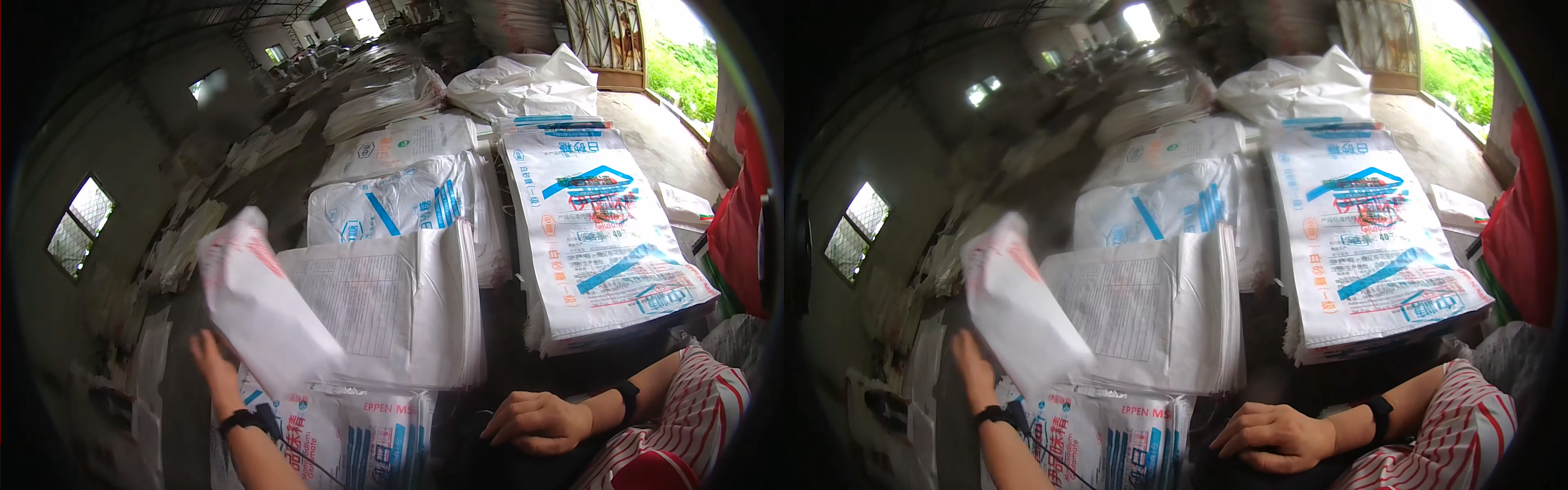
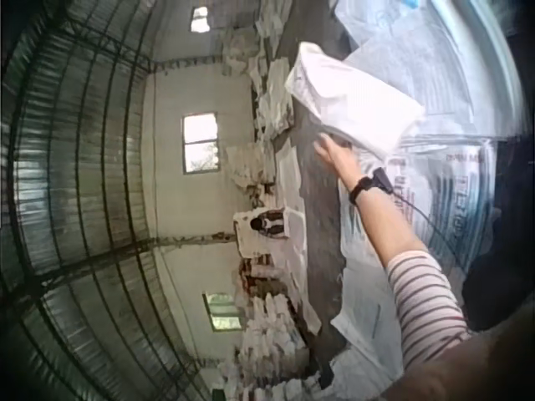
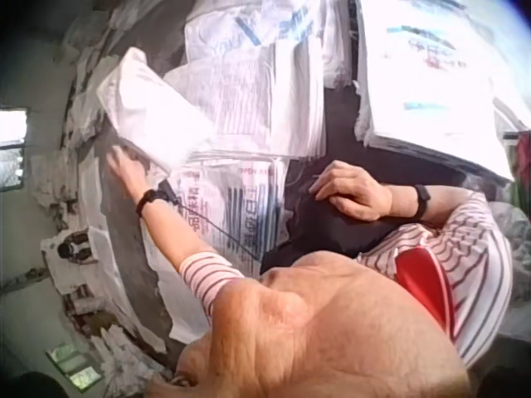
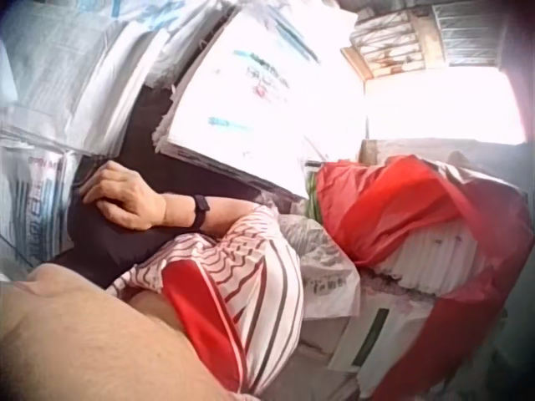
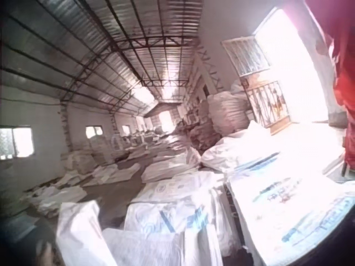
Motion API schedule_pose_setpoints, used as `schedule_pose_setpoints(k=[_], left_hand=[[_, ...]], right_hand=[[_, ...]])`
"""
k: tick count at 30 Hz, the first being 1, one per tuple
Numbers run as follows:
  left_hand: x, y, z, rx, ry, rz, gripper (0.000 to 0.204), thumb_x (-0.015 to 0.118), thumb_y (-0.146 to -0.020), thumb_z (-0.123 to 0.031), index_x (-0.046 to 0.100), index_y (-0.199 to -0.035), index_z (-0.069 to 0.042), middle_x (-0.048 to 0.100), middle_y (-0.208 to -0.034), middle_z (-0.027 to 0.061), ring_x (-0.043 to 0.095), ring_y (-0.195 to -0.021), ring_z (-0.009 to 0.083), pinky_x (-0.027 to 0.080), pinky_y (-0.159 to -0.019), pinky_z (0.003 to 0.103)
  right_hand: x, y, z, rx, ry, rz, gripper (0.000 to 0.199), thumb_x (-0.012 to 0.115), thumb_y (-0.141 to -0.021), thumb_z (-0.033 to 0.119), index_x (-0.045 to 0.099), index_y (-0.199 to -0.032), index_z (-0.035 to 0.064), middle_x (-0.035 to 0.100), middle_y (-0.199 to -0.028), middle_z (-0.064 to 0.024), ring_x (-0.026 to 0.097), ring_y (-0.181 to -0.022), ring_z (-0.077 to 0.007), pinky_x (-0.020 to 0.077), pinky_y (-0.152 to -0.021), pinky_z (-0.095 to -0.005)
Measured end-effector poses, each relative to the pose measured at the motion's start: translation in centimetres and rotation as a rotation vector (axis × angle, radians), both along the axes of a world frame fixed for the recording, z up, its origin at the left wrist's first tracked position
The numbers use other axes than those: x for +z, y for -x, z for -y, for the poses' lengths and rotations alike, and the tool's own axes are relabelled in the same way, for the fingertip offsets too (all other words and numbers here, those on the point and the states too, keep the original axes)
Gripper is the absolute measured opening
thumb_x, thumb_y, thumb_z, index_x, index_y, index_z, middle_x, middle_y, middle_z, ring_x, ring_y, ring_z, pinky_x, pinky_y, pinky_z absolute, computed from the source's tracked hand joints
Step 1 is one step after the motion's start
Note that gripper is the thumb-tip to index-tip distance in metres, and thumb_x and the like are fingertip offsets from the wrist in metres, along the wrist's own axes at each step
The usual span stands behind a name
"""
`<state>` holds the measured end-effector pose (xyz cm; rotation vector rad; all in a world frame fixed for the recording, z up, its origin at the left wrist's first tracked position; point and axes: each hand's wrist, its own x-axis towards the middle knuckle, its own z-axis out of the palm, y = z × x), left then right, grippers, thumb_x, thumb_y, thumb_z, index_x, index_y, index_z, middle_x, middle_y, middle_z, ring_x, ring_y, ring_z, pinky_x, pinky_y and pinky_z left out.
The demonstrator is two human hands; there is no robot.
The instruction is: Sorting and stacking large printed plastic bags in a warehouse manufacturing facility.
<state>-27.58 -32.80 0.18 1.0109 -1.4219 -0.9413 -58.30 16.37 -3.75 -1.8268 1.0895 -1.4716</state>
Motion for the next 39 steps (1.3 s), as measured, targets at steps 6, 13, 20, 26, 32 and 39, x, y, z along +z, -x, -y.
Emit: schedule_pose_setpoints(k=[6,13,20,26,32,39], left_hand=[[-1.3,1.6,-1.8,-0.219,-0.209,0.294,0.068,0.061,-0.096,-0.040,0.035,-0.152,-0.012,0.041,-0.153,0.0123,0.036,-0.142,0.0283,0.023,-0.114,0.055],[-15.2,0.7,-21.2,-0.826,-0.784,0.659,0.054,0.065,-0.097,-0.017,0.045,-0.143,0.004,0.057,-0.137,0.0157,0.057,-0.121,0.0209,0.046,-0.101,0.031],[-20.8,-10.0,-31.1,-0.706,-0.756,0.779,0.047,0.064,-0.099,-0.024,0.054,-0.137,0.002,0.064,-0.128,0.0131,0.063,-0.113,0.0193,0.051,-0.092,0.031],[-19.9,-17.0,-36.7,-0.401,-0.752,0.831,0.046,0.065,-0.095,-0.026,0.059,-0.130,0.003,0.068,-0.121,0.0181,0.065,-0.112,0.0258,0.050,-0.095,0.036],[-20.2,-15.3,-39.1,-0.087,-0.357,0.803,0.032,0.062,-0.095,-0.020,0.065,-0.114,0.005,0.069,-0.110,0.0210,0.068,-0.102,0.0369,0.053,-0.088,0.043],[-26.5,-14.3,-38.8,-0.022,-0.006,0.936,0.029,0.072,-0.087,-0.022,0.066,-0.107,-0.001,0.064,-0.104,0.0174,0.056,-0.105,0.0373,0.043,-0.093,0.046]], right_hand=[[0.0,1.6,0.4,0.024,0.001,0.001,0.025,0.057,-0.091,0.012,0.068,-0.110,0.0003,0.067,-0.118,-0.0147,0.062,-0.109,-0.0292,0.0474,-0.096,-0.0393],[0.1,2.7,-0.1,-0.001,0.006,-0.027,0.024,0.056,-0.090,0.012,0.068,-0.108,0.0014,0.067,-0.116,-0.0141,0.062,-0.108,-0.0291,0.0469,-0.096,-0.0393],[2.4,5.1,-2.0,-0.108,-0.233,-0.222,0.020,0.067,-0.090,0.013,0.070,-0.108,0.0045,0.070,-0.105,-0.0127,0.065,-0.099,-0.0312,0.0521,-0.090,-0.0408],[10.0,9.2,-2.5,-0.358,-0.368,-0.387,0.011,0.065,-0.093,0.005,0.072,-0.100,0.0027,0.073,-0.093,-0.0073,0.068,-0.084,-0.0144,0.0538,-0.076,-0.0297],[13.8,3.6,-2.8,-0.374,-0.382,-0.466,0.018,0.065,-0.091,0.004,0.071,-0.108,0.0019,0.073,-0.100,-0.0087,0.070,-0.093,-0.0166,0.0543,-0.084,-0.0302],[6.0,-13.1,4.3,0.335,-0.623,-0.488,0.032,0.062,-0.095,0.024,0.065,-0.115,0.0003,0.070,-0.106,-0.0185,0.069,-0.096,-0.0331,0.0535,-0.088,-0.0386]])
